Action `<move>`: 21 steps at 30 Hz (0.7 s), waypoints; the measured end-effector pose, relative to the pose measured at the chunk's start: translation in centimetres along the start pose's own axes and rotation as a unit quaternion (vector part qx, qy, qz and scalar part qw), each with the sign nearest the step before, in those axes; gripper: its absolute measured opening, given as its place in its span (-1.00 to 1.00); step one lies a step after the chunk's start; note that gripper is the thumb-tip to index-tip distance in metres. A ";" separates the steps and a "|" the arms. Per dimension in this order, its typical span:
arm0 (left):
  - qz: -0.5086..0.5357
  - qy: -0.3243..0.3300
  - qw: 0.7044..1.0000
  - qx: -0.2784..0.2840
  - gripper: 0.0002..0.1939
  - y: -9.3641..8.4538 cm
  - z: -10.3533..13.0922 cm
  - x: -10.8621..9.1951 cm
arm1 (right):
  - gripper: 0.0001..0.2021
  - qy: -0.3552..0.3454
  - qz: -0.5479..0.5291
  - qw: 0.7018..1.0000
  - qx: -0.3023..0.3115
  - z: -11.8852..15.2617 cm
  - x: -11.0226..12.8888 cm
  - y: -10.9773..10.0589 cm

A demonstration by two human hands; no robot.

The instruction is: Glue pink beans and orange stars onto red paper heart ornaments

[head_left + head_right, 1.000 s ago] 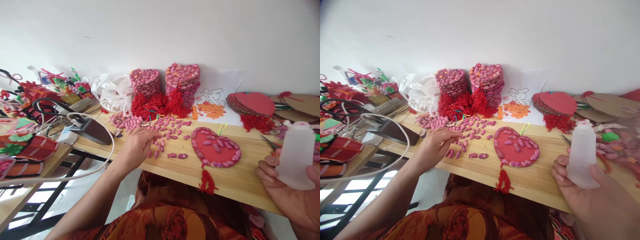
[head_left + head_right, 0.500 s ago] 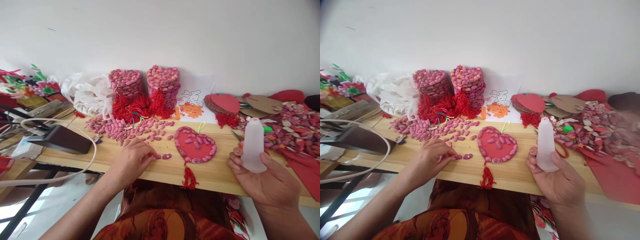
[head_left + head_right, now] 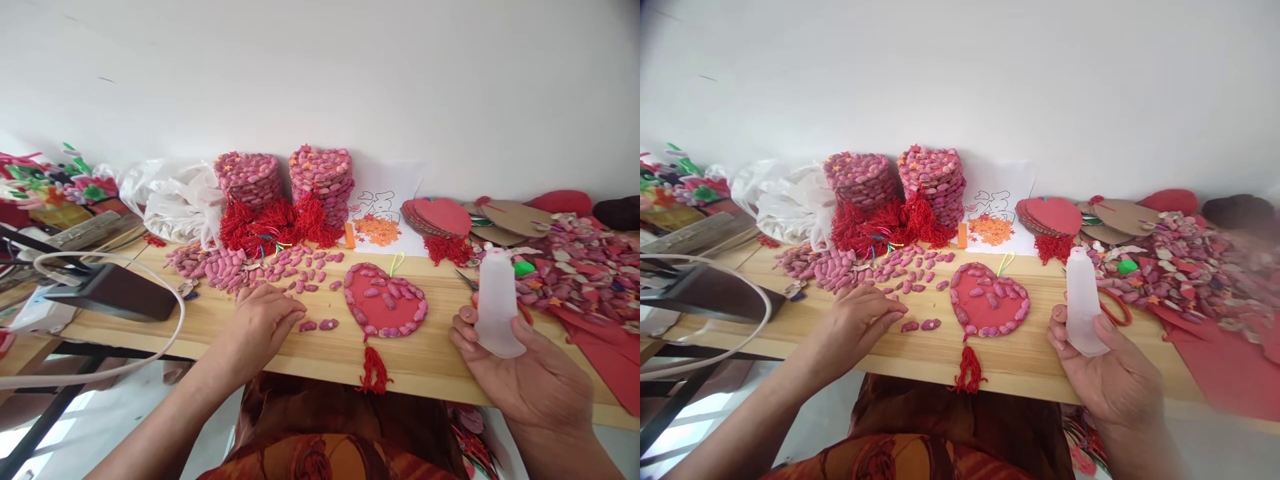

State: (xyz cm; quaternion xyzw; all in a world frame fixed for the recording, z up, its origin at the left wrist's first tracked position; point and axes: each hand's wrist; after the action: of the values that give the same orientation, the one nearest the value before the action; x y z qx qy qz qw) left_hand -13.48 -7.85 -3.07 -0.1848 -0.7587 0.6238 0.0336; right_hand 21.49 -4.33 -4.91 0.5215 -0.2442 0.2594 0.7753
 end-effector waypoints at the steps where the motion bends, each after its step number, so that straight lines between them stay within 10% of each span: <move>1: -0.001 -0.003 1.000 0.002 -0.75 -0.2 -0.1 0.1 | -0.69 0.001 0.000 1.000 -0.003 0.0 0.0 0.0; 21: 0.003 0.004 1.000 -0.008 -0.88 -0.4 -1.5 -0.8 | -0.76 -0.011 0.000 1.000 0.020 0.1 0.1 0.1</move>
State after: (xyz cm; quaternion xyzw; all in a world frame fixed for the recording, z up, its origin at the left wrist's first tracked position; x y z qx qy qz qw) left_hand -12.36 -6.77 -2.21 -0.1897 -0.7627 0.6174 0.0335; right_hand 21.52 -4.39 -4.75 0.5399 -0.2474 0.2586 0.7619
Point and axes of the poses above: each hand's wrist, its own z-axis away from the middle knuckle, its own y-axis out of the palm, x = y × z, and after that the axes turned 9 degrees about -z, right-handed
